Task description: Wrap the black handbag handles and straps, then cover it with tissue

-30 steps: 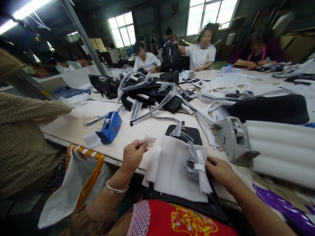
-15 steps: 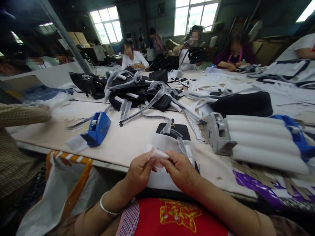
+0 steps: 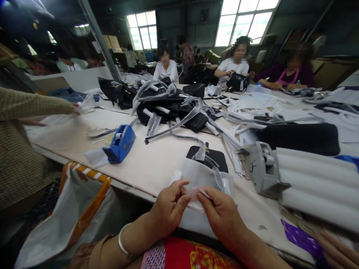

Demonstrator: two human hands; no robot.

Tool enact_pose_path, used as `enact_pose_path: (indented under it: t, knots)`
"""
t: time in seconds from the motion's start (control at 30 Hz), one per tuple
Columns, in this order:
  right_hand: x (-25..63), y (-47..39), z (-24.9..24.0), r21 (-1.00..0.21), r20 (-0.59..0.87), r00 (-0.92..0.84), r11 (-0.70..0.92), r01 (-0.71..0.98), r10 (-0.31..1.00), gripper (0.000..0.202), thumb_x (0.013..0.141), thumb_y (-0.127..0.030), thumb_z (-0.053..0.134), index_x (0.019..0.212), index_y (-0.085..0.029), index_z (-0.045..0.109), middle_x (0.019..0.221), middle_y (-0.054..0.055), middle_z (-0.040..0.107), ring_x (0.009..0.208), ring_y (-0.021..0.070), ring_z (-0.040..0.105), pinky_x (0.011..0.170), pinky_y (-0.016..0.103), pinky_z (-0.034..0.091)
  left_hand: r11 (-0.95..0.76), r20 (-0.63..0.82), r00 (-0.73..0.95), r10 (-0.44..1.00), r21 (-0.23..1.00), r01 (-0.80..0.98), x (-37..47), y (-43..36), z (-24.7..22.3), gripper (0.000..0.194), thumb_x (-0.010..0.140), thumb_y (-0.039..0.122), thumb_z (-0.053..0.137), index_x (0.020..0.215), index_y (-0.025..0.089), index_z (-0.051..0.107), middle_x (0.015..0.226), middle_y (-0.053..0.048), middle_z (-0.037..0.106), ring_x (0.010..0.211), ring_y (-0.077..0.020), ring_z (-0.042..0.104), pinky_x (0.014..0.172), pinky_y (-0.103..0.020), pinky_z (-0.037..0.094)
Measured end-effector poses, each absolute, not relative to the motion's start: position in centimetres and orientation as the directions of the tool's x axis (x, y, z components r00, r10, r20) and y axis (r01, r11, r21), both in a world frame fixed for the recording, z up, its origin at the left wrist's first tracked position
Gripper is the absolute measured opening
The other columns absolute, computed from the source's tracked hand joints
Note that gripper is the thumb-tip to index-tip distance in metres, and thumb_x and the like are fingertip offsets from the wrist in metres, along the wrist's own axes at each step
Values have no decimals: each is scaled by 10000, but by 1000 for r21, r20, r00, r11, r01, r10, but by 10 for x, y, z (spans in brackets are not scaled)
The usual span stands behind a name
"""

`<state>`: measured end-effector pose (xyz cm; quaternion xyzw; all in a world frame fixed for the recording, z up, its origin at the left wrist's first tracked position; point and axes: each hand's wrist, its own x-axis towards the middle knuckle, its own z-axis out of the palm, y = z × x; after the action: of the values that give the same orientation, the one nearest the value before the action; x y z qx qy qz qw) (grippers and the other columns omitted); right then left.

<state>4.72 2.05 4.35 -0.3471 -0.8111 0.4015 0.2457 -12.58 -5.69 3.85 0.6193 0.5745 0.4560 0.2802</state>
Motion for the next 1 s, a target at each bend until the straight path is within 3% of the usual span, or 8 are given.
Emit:
enact_pose_path:
  t: [0.1,0.17,0.33,0.43,0.6,0.7,0.9,1.0]
  knots:
    - [41,22,40,-827,157,-638,453,333,754,353,990,-410,445,740,-197,573,649,-11,557,598,128,520,576,230,405,-270,339,-40,940,810,520,-124,-54,37,291,993,262,395,1159,160,611,1011,-108,703,969,-214,667,888,-335,518]
    - [35,23,39,-843,178,-658,458,282,732,346,1002,-403,418,777,-196,579,679,-7,577,617,128,528,592,228,412,-281,328,-7,945,821,496,-122,-51,33,312,1002,250,360,1153,193,627,1050,-95,705,965,-197,672,886,-317,527]
    - [32,23,42,-878,177,-689,429,213,703,348,1018,-380,386,785,-194,567,709,-10,601,652,118,537,631,220,410,-48,70,-51,996,936,347,-115,-46,22,485,1016,410,293,1342,141,531,1020,-128,708,605,-141,648,585,-267,566]
    - [36,25,42,-862,218,-672,462,207,708,349,1018,-360,379,758,-193,540,702,-15,588,648,113,527,635,227,402,25,-7,-61,998,953,302,-113,-42,23,582,997,492,309,1393,99,478,963,-141,713,640,-171,668,627,-301,578]
    - [43,31,35,-826,240,-558,469,312,794,349,1004,-360,399,721,-186,504,669,-17,549,617,118,509,593,247,380,143,-135,-62,989,977,156,-111,-34,36,440,913,539,518,1098,164,654,803,-59,704,636,-171,669,605,-271,553]
    - [45,32,33,-823,236,-555,468,323,798,337,1000,-352,403,731,-186,518,670,-14,552,619,122,513,593,252,387,198,-182,-100,978,964,177,-108,-31,41,370,873,531,583,898,178,693,644,-15,667,602,-162,654,592,-240,524]
    - [58,37,41,-792,274,-566,516,327,778,329,986,-365,454,734,-178,552,659,-12,555,616,122,510,593,247,392,193,-156,-141,978,931,310,-107,-27,46,342,819,519,626,828,188,715,621,-9,687,575,-168,652,564,-233,516]
    - [76,43,38,-816,299,-514,494,299,804,211,951,-295,519,812,-172,617,709,-7,607,652,116,547,629,231,412,226,-147,-241,959,911,344,-115,-25,47,334,794,513,656,795,184,709,595,-7,686,565,-171,650,555,-233,512]
